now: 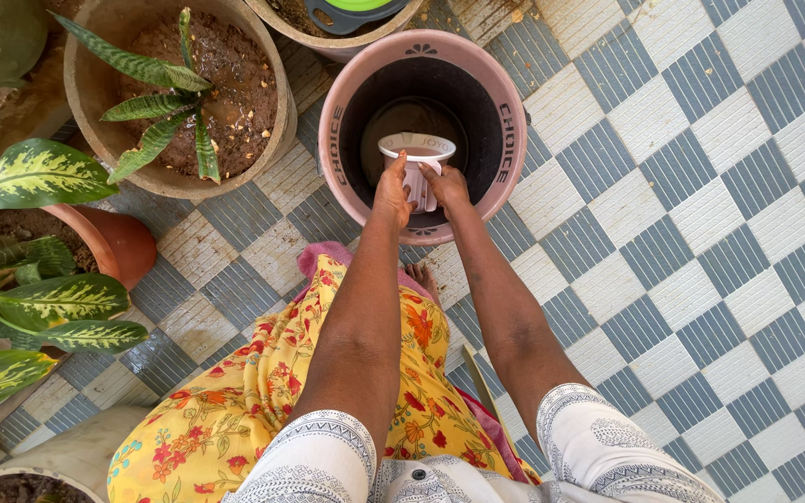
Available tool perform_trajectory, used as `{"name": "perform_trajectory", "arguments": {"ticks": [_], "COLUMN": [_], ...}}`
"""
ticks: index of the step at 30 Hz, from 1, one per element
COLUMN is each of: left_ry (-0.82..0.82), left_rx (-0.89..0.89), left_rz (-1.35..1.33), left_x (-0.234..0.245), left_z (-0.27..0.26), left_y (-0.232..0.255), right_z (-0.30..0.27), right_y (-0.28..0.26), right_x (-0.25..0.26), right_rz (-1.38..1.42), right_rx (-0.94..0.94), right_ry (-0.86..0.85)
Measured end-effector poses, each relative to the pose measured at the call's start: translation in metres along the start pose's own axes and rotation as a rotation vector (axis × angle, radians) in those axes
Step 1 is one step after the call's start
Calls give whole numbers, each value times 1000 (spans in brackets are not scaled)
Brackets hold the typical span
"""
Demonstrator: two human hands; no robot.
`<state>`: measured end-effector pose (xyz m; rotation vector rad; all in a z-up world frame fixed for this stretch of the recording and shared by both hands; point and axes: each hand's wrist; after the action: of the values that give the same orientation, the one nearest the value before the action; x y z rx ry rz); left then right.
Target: The person waters several potted plants on a balcony by hand using a small pink pitcher, dipping it into a large bucket to refill it multiple times.
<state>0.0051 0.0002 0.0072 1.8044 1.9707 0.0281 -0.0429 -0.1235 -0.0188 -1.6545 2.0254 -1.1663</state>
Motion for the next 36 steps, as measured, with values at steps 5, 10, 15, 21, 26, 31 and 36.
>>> {"name": "perform_trajectory", "arguments": {"ticks": [5, 10, 15, 21, 26, 31, 36], "left_ry": [-1, 2, 10, 27, 91, 169, 149], "left_rx": [-1, 7, 10, 9, 4, -20, -66], "left_rz": [6, -2, 5, -27, -63, -68, -128], "left_x": [-2, -2, -1, -2, 3, 7, 16], "left_z": [-6, -6, -1, 3, 5, 2, 9], "left_y": [2, 4, 3, 1, 4, 9, 11], "right_z": [6, 13, 12, 12, 13, 8, 3], "right_y": [3, 9, 6, 6, 2, -7, -14], "right_x": [-3, -5, -7, -7, -4, -1, 3], "right_rz": [22, 12, 53, 60, 37, 54, 143], "right_rx": [-11, 11, -16, 20, -11, -40, 19], "right_ry": [2, 5, -28, -20, 24, 99, 145]}}
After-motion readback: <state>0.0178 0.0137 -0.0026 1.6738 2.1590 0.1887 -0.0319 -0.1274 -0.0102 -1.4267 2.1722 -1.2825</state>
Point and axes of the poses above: each hand's wrist, its own z-axis towards the middle knuckle, its own x-axis out of the back of the hand, y = z × x, and after that the axes turned 6 degrees about x, right-handed
